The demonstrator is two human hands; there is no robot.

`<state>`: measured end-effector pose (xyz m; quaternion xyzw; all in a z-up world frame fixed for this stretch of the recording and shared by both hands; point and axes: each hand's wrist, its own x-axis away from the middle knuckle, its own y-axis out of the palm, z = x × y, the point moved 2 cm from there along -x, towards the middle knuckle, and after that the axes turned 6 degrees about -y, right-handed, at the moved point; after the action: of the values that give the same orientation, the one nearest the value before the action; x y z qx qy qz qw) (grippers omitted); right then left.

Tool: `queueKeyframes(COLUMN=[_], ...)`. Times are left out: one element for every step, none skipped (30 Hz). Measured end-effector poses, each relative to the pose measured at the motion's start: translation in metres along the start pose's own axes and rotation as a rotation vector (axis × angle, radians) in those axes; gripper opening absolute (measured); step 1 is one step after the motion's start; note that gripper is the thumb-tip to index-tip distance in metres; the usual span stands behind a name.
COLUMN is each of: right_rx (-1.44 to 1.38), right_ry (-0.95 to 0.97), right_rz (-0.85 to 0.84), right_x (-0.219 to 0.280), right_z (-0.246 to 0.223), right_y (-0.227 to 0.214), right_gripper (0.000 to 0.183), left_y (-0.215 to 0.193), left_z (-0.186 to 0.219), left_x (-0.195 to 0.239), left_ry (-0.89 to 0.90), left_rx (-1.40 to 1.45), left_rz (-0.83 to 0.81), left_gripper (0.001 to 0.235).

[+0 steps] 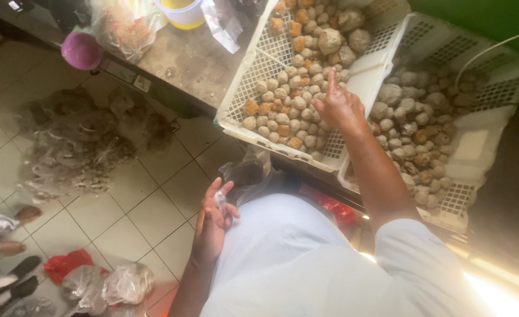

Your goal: The person opens a plastic bag and repeatedly picks up meatballs from two white crates, placing them into the bag. They handle the bag and the meatballs by hand throughout the process.

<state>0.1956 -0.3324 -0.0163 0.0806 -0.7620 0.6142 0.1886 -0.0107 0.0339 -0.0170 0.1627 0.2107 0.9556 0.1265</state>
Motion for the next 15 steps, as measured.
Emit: queueKeyframes(right_rx=[-0.015, -0.020, -0.024, -0.029, -0.029, -0.027, -0.025, -0.033, -0.042, -0.051, -0.052, -0.052, -0.052, -0.057, -0.062], right_ry=[-0.005, -0.016, -0.027, -0.038, -0.064, -0.092, -0.120, -0.115, -0.111, -0.108, -0.104, -0.100, -0.095, -0.086, -0.076], right_rz=[0.014, 0.027, 0.041, 0.055, 0.094, 0.133, 0.172, 0.164, 0.157, 0.148, 0.140, 0.133, 0.125, 0.114, 0.103], right_x=[0.000, -0.001, -0.001, -0.003, -0.005, -0.003, -0.001, -0.001, -0.002, -0.003, -0.003, -0.004, -0.004, -0.003, -0.003], right_z=[0.002, 0.003, 0.004, 0.006, 0.007, 0.010, 0.014, 0.015, 0.016, 0.016, 0.014, 0.014, 0.013, 0.013, 0.013], right_y=[0.000, 0.002, 0.004, 0.005, 0.006, 0.008, 0.009, 0.010, 0.011, 0.011, 0.011, 0.010, 0.010, 0.009, 0.008], right_gripper=[0.095, 0.096, 0.096, 0.097, 0.097, 0.096, 0.096, 0.096, 0.096, 0.096, 0.096, 0.096, 0.096, 0.095, 0.094], left_y=[0.000, 0.001, 0.002, 0.003, 0.004, 0.006, 0.008, 0.008, 0.009, 0.010, 0.011, 0.012, 0.013, 0.015, 0.016], left_z=[0.000, 0.000, -0.001, 0.000, 0.000, 0.000, 0.000, 0.000, 0.001, 0.002, 0.002, 0.003, 0.003, 0.004, 0.005], left_x=[-0.001, -0.001, -0.002, -0.004, -0.006, -0.008, -0.009, -0.010, -0.011, -0.012, -0.013, -0.014, -0.014, -0.015, -0.015], left_ry=[-0.008, -0.019, -0.030, -0.041, -0.043, -0.045, -0.046, -0.051, -0.056, -0.060, -0.067, -0.073, -0.079, -0.078, -0.078], left_rx=[0.005, 0.014, 0.023, 0.033, 0.035, 0.039, 0.042, 0.034, 0.025, 0.017, 0.010, 0.005, 0.000, -0.003, -0.006], left_rz=[0.007, 0.002, -0.003, -0.009, -0.022, -0.032, -0.042, -0.043, -0.043, -0.043, -0.044, -0.047, -0.049, -0.049, -0.048], left_gripper=[0.093, 0.093, 0.093, 0.093, 0.093, 0.093, 0.093, 0.093, 0.093, 0.094, 0.094, 0.094, 0.094, 0.093, 0.093])
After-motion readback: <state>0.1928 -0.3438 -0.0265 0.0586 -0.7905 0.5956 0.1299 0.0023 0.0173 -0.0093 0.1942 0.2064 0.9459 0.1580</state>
